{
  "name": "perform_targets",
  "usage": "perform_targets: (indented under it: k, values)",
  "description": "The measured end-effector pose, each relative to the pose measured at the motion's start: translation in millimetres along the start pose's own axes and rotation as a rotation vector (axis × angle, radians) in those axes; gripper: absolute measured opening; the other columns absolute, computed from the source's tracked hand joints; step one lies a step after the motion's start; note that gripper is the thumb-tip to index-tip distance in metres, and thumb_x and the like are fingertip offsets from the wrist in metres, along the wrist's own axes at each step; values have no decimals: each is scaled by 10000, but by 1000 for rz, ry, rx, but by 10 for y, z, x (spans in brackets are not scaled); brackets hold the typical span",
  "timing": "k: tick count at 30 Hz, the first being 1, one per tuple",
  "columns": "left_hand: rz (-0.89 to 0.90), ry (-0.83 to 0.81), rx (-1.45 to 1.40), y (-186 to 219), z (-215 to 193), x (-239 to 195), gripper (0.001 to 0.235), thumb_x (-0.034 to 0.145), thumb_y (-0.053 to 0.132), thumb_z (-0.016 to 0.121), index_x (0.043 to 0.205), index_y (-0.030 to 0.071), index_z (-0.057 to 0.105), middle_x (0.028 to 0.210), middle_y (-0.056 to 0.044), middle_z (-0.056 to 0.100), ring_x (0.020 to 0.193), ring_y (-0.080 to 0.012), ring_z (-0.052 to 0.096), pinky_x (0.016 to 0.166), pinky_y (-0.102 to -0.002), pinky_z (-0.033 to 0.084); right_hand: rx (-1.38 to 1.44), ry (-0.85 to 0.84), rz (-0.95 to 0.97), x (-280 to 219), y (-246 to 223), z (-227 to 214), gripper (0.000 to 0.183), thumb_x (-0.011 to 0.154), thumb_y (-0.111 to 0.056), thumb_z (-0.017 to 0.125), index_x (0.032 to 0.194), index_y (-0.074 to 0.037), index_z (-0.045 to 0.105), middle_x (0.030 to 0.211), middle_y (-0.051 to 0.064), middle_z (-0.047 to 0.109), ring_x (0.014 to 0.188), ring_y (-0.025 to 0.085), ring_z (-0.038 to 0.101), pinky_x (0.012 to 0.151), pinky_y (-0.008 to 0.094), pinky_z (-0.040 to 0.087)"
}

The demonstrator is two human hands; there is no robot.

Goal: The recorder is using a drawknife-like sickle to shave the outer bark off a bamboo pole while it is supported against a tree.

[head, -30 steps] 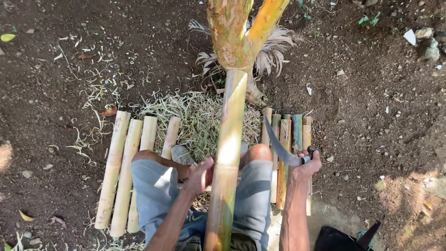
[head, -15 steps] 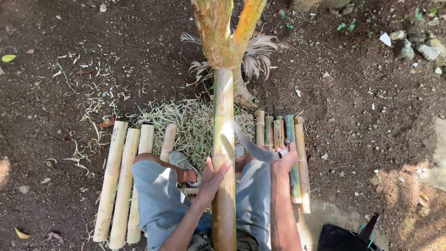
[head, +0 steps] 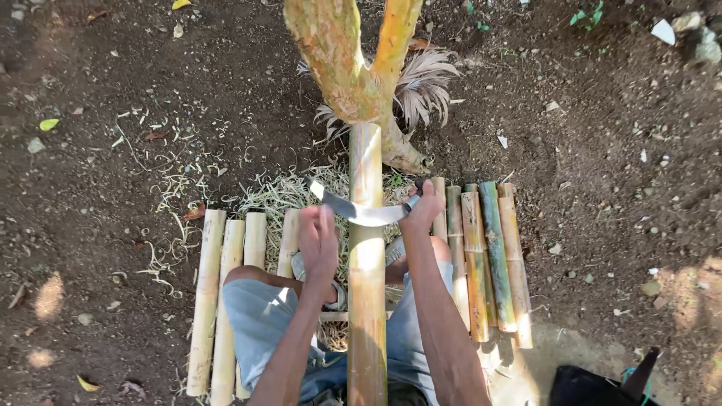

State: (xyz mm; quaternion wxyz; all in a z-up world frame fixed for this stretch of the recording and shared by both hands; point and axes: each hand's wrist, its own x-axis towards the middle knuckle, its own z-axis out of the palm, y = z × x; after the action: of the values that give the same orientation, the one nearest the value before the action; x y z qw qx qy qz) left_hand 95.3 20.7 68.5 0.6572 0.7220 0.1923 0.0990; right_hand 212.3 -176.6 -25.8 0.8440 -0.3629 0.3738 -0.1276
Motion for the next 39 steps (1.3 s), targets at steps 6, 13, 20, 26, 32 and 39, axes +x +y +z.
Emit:
perform_targets:
  k: [6,13,20,26,32,39]
  values:
    - [100,91,130,19,240,584,340,1040,322,478,964,-8,490,678,-91,624,592,-226,676,500,-394,539,37,-42,-31,85,135,32,137,987,-184,574,903,-77,555,685,32,534,531,145,525,423,302,444]
    - [190,197,234,-10,353,702,369,1095,281,431,927,-41,494,639,-177,554,576,-337,573,573,-487,422,-43,-53,-41,236,209,111,120,961,-166,578,897,-66,557,667,32,544,514,137,529,421,292,444]
    - [65,201,190,70,448,1014,384,1073,304,401,929,-36,505,636,-141,567,560,-322,583,553,-484,463,-58,-73,-86,490,232,348,160,964,-182,590,887,-42,572,634,49,547,466,141,502,399,292,428]
    - [45,258,297,-32,653,1507,385,1077,309,407,996,-44,536,712,-177,577,624,-348,616,572,-516,494,-68,-100,-98,807,150,779,169,947,-149,585,879,6,600,661,61,572,489,148,522,407,296,436]
    - [78,253,367,72,705,1583,369,1088,285,394,968,-20,562,684,-169,620,608,-336,616,604,-533,484,-12,-79,-77,850,127,784,135,932,-115,596,884,10,581,700,71,581,516,156,551,413,305,465]
    - [81,210,244,-47,477,1123,324,1058,233,405,930,-41,520,641,-132,602,530,-275,628,486,-451,489,-60,-44,-18,384,181,348,126,975,-156,560,941,-39,594,647,38,547,468,133,496,388,282,421]
